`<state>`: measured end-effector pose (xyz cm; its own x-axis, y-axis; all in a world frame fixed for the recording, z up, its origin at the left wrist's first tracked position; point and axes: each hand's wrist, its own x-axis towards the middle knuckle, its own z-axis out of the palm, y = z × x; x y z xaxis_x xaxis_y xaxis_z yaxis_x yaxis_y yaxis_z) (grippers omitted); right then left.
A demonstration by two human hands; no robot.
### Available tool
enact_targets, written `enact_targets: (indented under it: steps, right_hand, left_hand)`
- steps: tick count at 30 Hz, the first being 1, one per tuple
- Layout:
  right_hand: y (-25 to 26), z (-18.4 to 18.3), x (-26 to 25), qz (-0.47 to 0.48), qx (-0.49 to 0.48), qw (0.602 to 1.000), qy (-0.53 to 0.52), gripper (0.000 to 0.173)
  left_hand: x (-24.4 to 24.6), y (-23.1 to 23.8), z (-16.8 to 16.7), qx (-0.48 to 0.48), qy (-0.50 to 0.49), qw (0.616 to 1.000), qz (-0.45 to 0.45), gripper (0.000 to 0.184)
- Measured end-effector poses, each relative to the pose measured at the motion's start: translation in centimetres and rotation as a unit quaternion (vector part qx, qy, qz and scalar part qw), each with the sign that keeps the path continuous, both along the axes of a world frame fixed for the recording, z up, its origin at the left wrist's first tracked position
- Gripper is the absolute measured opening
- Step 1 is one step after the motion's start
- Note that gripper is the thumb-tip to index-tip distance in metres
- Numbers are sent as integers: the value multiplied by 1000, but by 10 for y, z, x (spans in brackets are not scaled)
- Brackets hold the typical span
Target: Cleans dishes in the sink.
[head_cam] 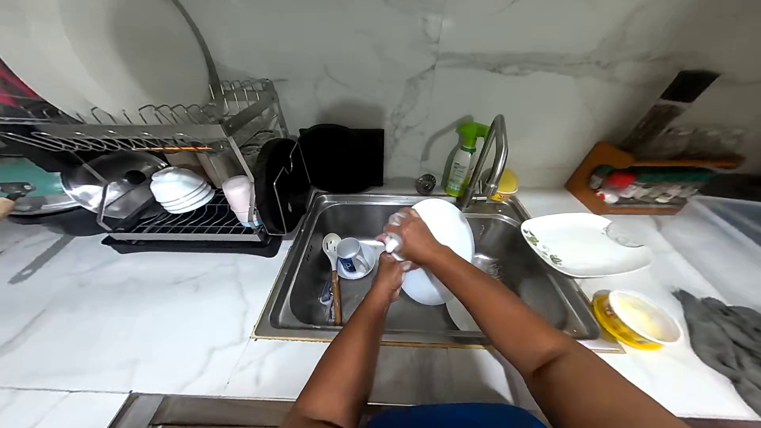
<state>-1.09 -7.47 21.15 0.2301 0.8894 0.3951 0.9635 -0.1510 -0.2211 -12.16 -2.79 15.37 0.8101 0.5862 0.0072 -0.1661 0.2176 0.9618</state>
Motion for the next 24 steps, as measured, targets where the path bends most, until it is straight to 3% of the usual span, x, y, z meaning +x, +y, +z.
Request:
enact_targets:
  steps: [2,4,6,7,10,13,14,16,18,21,22,24]
  right_hand:
    - [-10,-16,37,-53,86,992,77,28]
    - [-34,-24,75,-200,135,939,244,31]
    - [-49,-16,95,-324,112,867,363,36]
    - [-52,-5,93,-353,73,857,369,38]
    - [-40,36,56,-319,-13,902,290,34]
    - [-18,40,2,-152,-124,975,105,34]
    - [-13,30,-9,-87,-125,987,48,34]
    - [-7,6,-7,-5,-32,999,0,35]
    - [-12,-13,22,-40,75,996,34,33]
    - [-42,-39,55,-265,129,949,114,41]
    - [-49,-47,45,-313,112,932,144,45]
    - [-56,-64,-5,-266,100,944,167,51]
  left_hand:
    - [-1,1,2,-31,0,999,5,52]
    - [-3,2,2,-36,1,999,6,56]
    - [-3,3,2,-32,7,999,-8,56]
    - [-3,2,2,-31,17,999,-22,55]
    - [-5,0,5,-6,33,998,-52,54]
    - [-4,-3,1,14,19,998,-55,49]
    - [-3,-3,-1,12,5,999,-46,47]
    - [-1,-2,-2,-9,-10,1000,-17,43]
    - [1,-2,4,-75,-16,997,10,48]
    - [3,3,2,-149,-34,987,58,49]
    - [5,6,1,-161,-43,983,74,47]
    - [11,8,-1,-171,-51,979,100,43]
